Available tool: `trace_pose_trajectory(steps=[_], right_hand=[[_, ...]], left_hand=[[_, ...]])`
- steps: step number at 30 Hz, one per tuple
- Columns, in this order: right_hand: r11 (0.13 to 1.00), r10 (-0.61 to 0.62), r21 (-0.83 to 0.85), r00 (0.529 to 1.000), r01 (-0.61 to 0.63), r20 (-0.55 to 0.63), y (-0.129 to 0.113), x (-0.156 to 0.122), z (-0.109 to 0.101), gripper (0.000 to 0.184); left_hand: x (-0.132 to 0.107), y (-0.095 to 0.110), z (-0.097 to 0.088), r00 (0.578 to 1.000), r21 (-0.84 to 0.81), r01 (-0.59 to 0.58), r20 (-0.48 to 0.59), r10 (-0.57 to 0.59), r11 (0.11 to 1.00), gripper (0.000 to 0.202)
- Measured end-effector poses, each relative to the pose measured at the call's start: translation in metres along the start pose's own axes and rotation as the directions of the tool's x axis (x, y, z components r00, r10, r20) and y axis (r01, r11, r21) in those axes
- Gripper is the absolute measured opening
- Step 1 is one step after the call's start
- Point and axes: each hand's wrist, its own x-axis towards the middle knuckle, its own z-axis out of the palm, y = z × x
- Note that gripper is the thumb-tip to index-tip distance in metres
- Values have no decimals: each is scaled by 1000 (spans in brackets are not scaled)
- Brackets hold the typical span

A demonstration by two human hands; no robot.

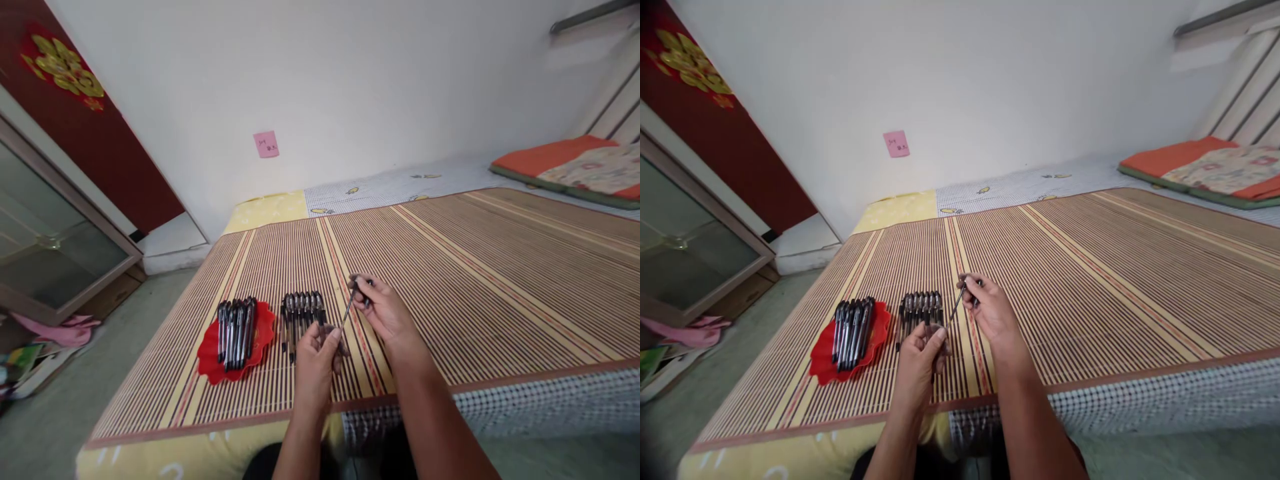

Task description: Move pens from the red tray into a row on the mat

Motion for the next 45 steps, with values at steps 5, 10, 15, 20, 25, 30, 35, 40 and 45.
trace_pose_trajectory(steps=[5, 10, 15, 20, 25, 30, 35, 40, 45], right_hand=[[998, -5, -56, 999, 8, 52, -1, -4, 11, 28], [960, -103, -260, 995, 101, 6, -5, -3, 5, 25], [770, 24, -632, 986, 86, 163, 0, -8, 11, 20], [655, 15, -726, 957, 211, 291, 13, -11, 27, 11], [677, 22, -717, 969, 165, 244, 14, -5, 16, 16], [683, 63, -729, 992, 35, 106, 20, 8, -8, 22], [555, 75, -832, 996, -7, 42, 41, 23, -15, 20], [475, 70, -880, 997, -23, 12, 67, 31, -8, 28], [478, 91, -878, 996, -33, 12, 78, 33, -4, 19]], left_hand=[[0, -3, 0, 1000, -16, 5, -5, -5, 1000, 43], [-1, -7, -1, 994, 15, -17, -104, 19, 1000, 37], [2, -10, -11, 976, 239, -91, -171, 134, 967, 31], [5, -10, -10, 965, 354, -198, -94, 246, 914, 28], [9, -4, -22, 945, 450, -277, -34, 326, 849, 30], [14, 6, -50, 910, 539, -267, -131, 393, 799, 24], [14, 8, -58, 900, 667, -364, 73, 429, 650, 16], [16, 0, -53, 850, 762, -509, 370, 375, 402, 26], [17, -9, -48, 876, 840, -478, 436, 205, 256, 33]])
